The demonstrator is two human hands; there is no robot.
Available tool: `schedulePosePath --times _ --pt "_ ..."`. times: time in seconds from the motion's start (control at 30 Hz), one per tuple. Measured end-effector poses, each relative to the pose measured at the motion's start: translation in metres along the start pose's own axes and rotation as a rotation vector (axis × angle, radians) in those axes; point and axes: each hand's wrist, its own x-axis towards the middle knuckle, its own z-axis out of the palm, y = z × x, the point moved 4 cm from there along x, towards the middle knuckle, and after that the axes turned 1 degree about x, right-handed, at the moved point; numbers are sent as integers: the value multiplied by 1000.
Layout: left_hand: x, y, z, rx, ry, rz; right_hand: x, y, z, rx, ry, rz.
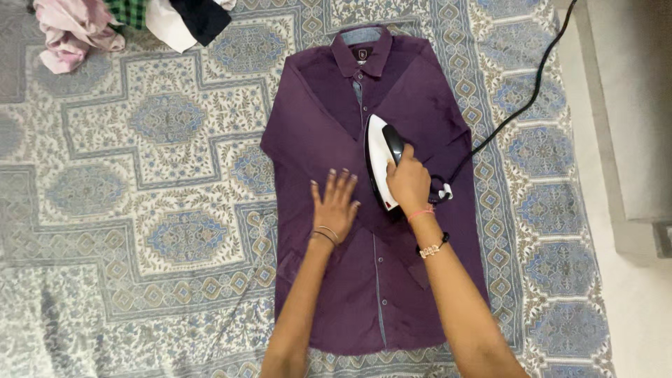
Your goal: The person irons a purple long-sleeved shirt laid out on a patterned bedsheet. They use a white and black electric iron to smooth the sleeves, collar, and body of the shirt, frequently adjusting the fabric with their hands to ensure even coverage. The shirt is folded in half lengthwise before the final ironing passes.
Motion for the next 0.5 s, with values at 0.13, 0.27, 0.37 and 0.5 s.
schedulePosePath --times 0.13,0.27,0.37,0.5 --pt "-37 32 5 -12 -130 -9 -49 29 -18 31 -12 45" --pt "-33 30 14 23 -212 -11 -90 88 -46 -7 77 169" --pt "-34 41 18 72 -212 -39 -57 119 -49 -50 94 163" --pt "-63 87 26 92 -175 89 -40 152 -56 -75 144 122"
